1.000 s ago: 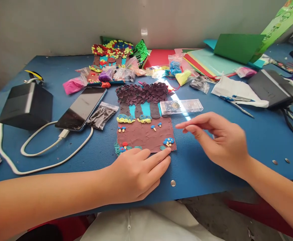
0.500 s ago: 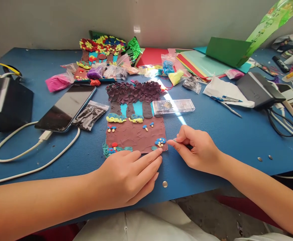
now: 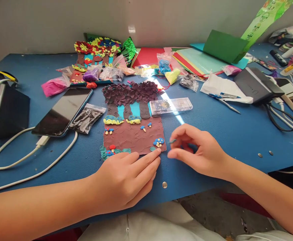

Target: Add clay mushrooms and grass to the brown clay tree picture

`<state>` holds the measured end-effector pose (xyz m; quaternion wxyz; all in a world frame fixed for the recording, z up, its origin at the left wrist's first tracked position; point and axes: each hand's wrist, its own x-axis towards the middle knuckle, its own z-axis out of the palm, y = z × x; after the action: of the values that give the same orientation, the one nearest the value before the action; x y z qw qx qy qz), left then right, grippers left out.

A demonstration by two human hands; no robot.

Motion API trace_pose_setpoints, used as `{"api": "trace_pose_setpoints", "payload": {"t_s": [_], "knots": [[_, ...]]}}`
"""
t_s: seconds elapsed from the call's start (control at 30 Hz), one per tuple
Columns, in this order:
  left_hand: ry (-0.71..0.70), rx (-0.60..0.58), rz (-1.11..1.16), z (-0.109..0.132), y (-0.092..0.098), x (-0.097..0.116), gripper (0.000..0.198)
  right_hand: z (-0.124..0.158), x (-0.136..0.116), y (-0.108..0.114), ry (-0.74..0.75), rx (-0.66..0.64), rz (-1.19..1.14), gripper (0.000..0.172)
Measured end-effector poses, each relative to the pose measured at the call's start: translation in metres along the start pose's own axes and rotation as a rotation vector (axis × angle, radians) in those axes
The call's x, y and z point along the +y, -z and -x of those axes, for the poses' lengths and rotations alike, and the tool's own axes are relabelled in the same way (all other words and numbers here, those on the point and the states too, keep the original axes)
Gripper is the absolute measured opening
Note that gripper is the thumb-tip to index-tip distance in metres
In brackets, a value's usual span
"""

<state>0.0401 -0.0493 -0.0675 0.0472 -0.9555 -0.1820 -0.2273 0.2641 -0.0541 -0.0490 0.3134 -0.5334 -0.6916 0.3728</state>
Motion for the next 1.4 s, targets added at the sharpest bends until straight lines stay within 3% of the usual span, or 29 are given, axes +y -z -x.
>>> {"api": "trace_pose_setpoints", "payload": {"t_s": [0.13, 0.33, 0.53, 0.67, 0.73, 0.9, 1.07, 1.4], "knots": [[0.003, -0.002, 0.016, 0.002, -0.002, -0.001, 0.031, 0.015, -0.008, 0.004, -0.109, -0.080, -0.288, 0.063], [0.001, -0.002, -0.007, 0.006, -0.008, 0.001, 0.031, 0.037, -0.011, 0.009, -0.488, -0.281, -0.498, 0.087], [0.016, 0.003, -0.004, 0.005, -0.008, 0.002, 0.031, 0.031, -0.009, 0.013, -0.574, -0.363, -0.471, 0.085], [0.018, 0.014, 0.006, 0.005, -0.008, 0.002, 0.031, 0.025, -0.002, 0.013, -0.504, -0.527, -0.521, 0.087], [0.019, 0.020, 0.012, 0.005, -0.008, 0.001, 0.031, 0.024, -0.002, 0.012, -0.476, -0.539, -0.515, 0.086], [0.008, 0.014, 0.006, 0.003, -0.005, 0.000, 0.031, 0.027, -0.012, 0.003, -0.462, -0.374, -0.397, 0.081], [-0.007, 0.000, 0.007, -0.002, 0.001, -0.001, 0.031, 0.030, -0.014, -0.003, -0.341, -0.244, -0.234, 0.070], [-0.010, 0.002, 0.006, -0.002, 0.000, -0.001, 0.031, 0.018, -0.015, -0.002, -0.062, -0.181, 0.086, 0.054]]}}
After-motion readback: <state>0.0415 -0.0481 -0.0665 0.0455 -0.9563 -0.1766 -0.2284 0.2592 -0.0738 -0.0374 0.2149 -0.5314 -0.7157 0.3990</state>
